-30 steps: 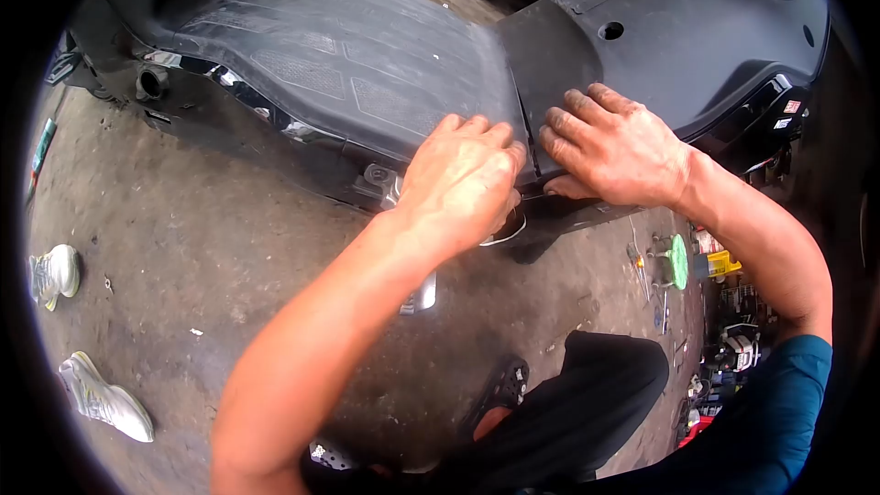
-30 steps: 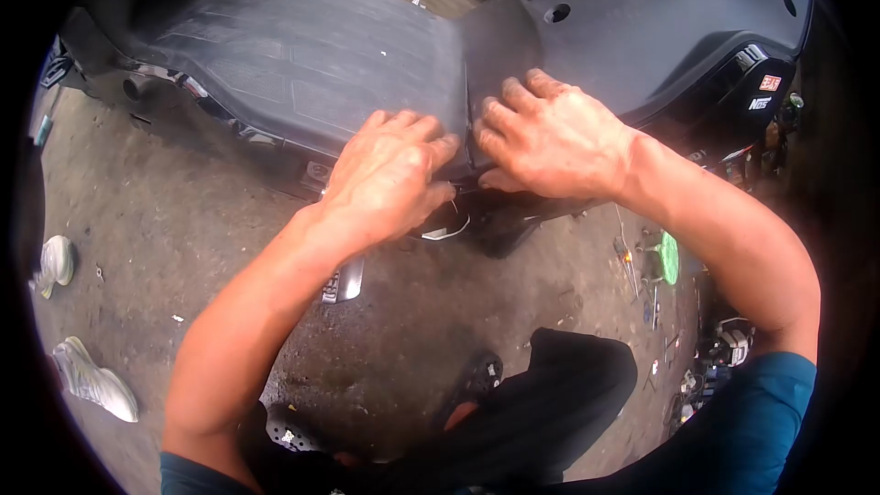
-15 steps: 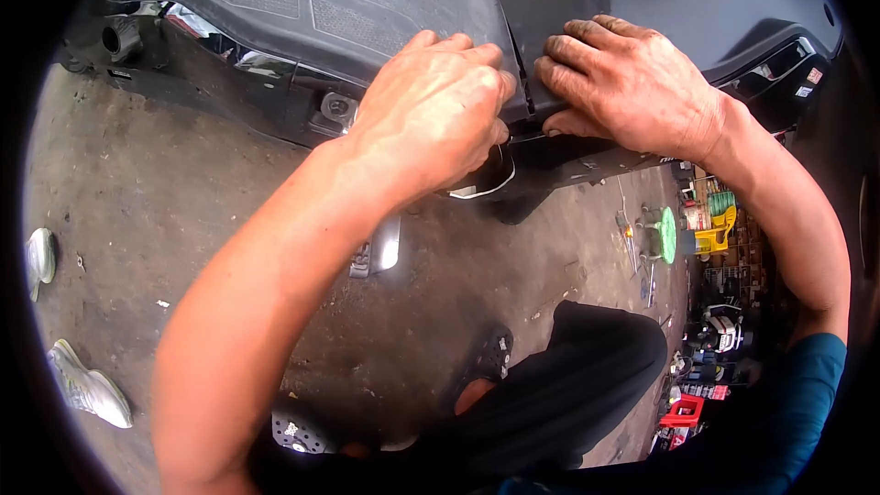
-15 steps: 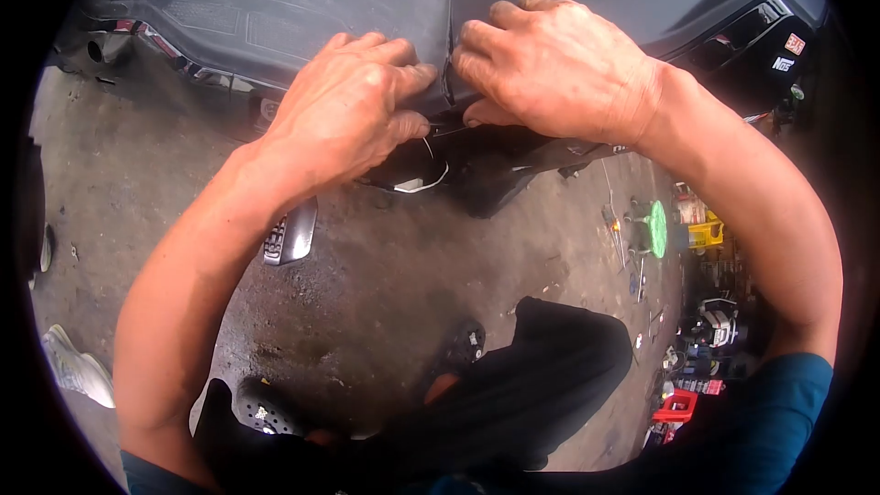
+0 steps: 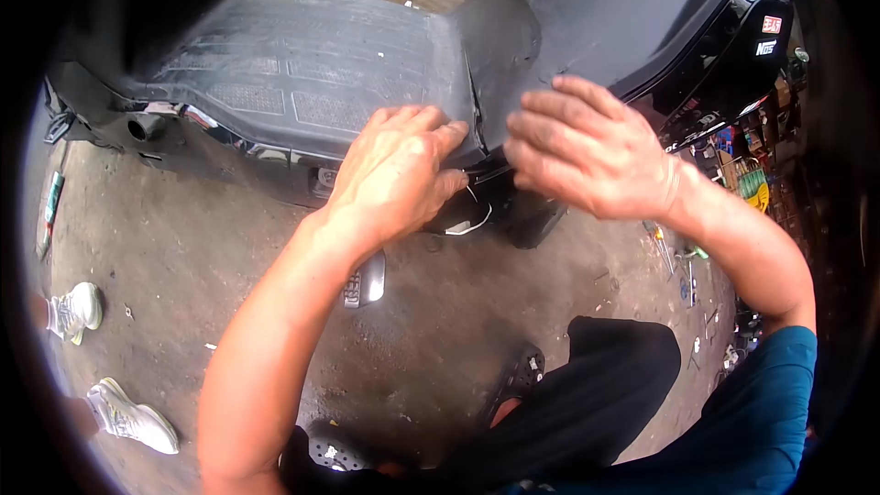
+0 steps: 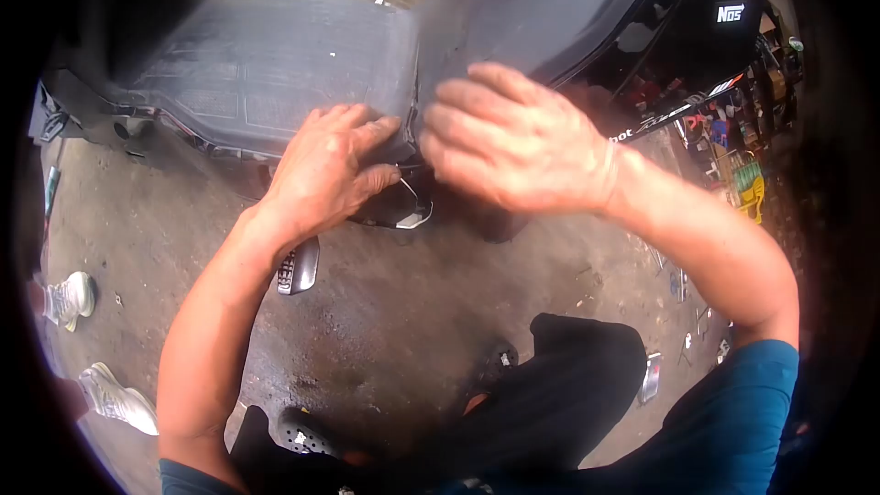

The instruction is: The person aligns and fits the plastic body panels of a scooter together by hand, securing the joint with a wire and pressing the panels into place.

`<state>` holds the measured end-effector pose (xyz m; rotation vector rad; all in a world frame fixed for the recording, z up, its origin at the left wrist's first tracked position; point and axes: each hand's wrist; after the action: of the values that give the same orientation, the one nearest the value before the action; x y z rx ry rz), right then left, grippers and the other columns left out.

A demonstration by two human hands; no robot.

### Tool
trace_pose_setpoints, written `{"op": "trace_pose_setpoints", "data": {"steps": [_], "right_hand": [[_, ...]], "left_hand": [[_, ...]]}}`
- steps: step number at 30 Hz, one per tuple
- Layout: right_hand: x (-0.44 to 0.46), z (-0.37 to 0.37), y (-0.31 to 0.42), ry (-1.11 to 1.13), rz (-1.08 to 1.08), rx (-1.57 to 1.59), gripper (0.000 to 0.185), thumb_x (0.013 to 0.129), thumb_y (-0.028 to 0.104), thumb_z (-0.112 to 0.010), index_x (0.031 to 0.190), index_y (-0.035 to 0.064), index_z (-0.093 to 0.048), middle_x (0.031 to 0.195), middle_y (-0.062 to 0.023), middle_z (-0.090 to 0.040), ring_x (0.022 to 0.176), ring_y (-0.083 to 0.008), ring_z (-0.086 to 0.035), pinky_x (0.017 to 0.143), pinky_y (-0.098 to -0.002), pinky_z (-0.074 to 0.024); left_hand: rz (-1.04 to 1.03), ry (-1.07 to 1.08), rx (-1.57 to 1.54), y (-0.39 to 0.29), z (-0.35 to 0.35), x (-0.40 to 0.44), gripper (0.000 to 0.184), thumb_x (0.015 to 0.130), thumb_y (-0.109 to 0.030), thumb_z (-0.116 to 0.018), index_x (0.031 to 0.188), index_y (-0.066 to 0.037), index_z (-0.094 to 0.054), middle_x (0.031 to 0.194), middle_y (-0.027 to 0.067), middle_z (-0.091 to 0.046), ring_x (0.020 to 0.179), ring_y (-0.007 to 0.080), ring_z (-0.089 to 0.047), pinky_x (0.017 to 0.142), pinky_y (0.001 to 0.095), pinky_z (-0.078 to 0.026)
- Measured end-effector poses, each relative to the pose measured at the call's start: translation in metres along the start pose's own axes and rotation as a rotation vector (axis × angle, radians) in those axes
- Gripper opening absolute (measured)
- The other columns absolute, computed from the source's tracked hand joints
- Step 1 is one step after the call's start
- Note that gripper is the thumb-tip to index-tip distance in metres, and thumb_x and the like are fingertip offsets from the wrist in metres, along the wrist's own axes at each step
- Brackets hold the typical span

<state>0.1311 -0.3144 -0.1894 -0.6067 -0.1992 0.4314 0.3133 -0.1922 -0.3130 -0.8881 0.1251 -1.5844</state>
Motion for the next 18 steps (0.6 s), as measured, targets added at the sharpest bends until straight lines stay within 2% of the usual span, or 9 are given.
{"op": "trace_pose_setpoints", "data": {"steps": [1,3,5,6,9,10,13,16,18], "right_hand": [[-0.01,0.002,0.012,-0.053,0.003,0.018,0.029,0.075,0.02,-0.068,0.1,0.0067,-0.065,0.105,-0.0062,-0.065,0.102,-0.0235,-0.064,0.092,-0.0393,-0.0518],[-0.033,0.002,0.038,0.049,-0.008,0.151,0.027,0.08,0.02,-0.075,0.102,0.0062,-0.067,0.101,-0.0075,-0.069,0.096,-0.0251,-0.068,0.087,-0.0384,-0.0535],[-0.056,-0.005,0.056,0.127,-0.075,0.239,0.024,0.081,0.017,-0.074,0.101,0.0069,-0.066,0.099,-0.0062,-0.067,0.094,-0.024,-0.067,0.081,-0.037,-0.0534],[-0.064,-0.006,0.06,0.144,-0.124,0.273,0.025,0.079,0.015,-0.076,0.101,0.007,-0.066,0.098,-0.0062,-0.067,0.091,-0.0243,-0.067,0.075,-0.0357,-0.0529],[-0.072,-0.001,0.068,0.132,-0.361,0.307,0.027,0.075,0.017,-0.077,0.098,0.0098,-0.066,0.094,-0.0024,-0.065,0.086,-0.0194,-0.064,0.071,-0.0324,-0.0505],[-0.072,0.0,0.067,0.112,-0.406,0.314,0.028,0.076,0.017,-0.081,0.099,0.0099,-0.066,0.093,-0.003,-0.065,0.081,-0.0207,-0.063,0.067,-0.0336,-0.0507],[-0.067,0.008,0.067,0.073,-0.508,0.309,0.027,0.077,0.018,-0.081,0.098,0.0095,-0.066,0.09,-0.0048,-0.066,0.078,-0.0237,-0.064,0.065,-0.0355,-0.0519],[-0.075,0.011,0.075,0.144,-0.648,0.355,0.027,0.079,0.02,-0.081,0.099,0.0071,-0.069,0.088,-0.008,-0.067,0.077,-0.0273,-0.065,0.066,-0.0387,-0.0541],[-0.085,0.008,0.081,0.25,-0.732,0.433,0.029,0.08,0.021,-0.08,0.102,0.0055,-0.069,0.089,-0.0121,-0.068,0.082,-0.0313,-0.066,0.071,-0.0408,-0.0545]], "left_hand": [[-0.003,0.012,-0.029,0.001,0.002,0.0,0.047,0.084,-0.019,-0.075,0.127,-0.002,-0.064,0.121,0.0169,-0.063,0.118,0.0383,-0.055,0.104,0.0468,-0.042],[0.003,0.039,-0.089,0.006,0.004,-0.001,0.048,0.085,-0.018,-0.074,0.129,-0.002,-0.064,0.124,0.0177,-0.062,0.12,0.0386,-0.055,0.106,0.0465,-0.041],[0.039,0.064,-0.112,0.004,0.007,-0.002,0.048,0.085,-0.016,-0.073,0.13,-0.002,-0.063,0.13,0.0181,-0.061,0.123,0.0387,-0.054,0.108,0.045,-0.04],[0.056,0.077,-0.129,0.002,0.009,-0.002,0.048,0.085,-0.016,-0.073,0.13,-0.002,-0.064,0.13,0.018,-0.061,0.124,0.0385,-0.053,0.109,0.0445,-0.04],[0.076,0.094,-0.196,0.003,0.01,-0.003,0.046,0.085,-0.014,-0.072,0.129,-0.003,-0.065,0.13,0.0165,-0.062,0.125,0.038,-0.053,0.109,0.0439,-0.04],[0.075,0.087,-0.22,0.003,0.01,-0.004,0.046,0.085,-0.014,-0.072,0.13,-0.004,-0.065,0.13,0.0161,-0.062,0.125,0.0378,-0.053,0.109,0.0438,-0.04],[0.048,0.071,-0.217,0.006,0.01,-0.002,0.047,0.085,-0.014,-0.071,0.131,-0.006,-0.065,0.129,0.0152,-0.062,0.124,0.0371,-0.054,0.109,0.0437,-0.041],[0.035,0.09,-0.194,0.007,0.01,-0.002,0.048,0.085,-0.015,-0.07,0.132,-0.007,-0.064,0.129,0.015,-0.062,0.125,0.0362,-0.053,0.109,0.0436,-0.04],[0.003,0.055,-0.164,0.01,0.006,-0.003,0.048,0.086,-0.016,-0.069,0.133,-0.007,-0.064,0.129,0.0161,-0.062,0.127,0.0359,-0.053,0.109,0.0437,-0.04]]}}
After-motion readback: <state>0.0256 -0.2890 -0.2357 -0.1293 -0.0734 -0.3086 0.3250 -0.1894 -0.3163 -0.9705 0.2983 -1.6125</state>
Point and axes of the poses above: each hand's wrist, its own x-axis towards the middle knuckle, its own z-axis out of the back of the hand, y = z × x
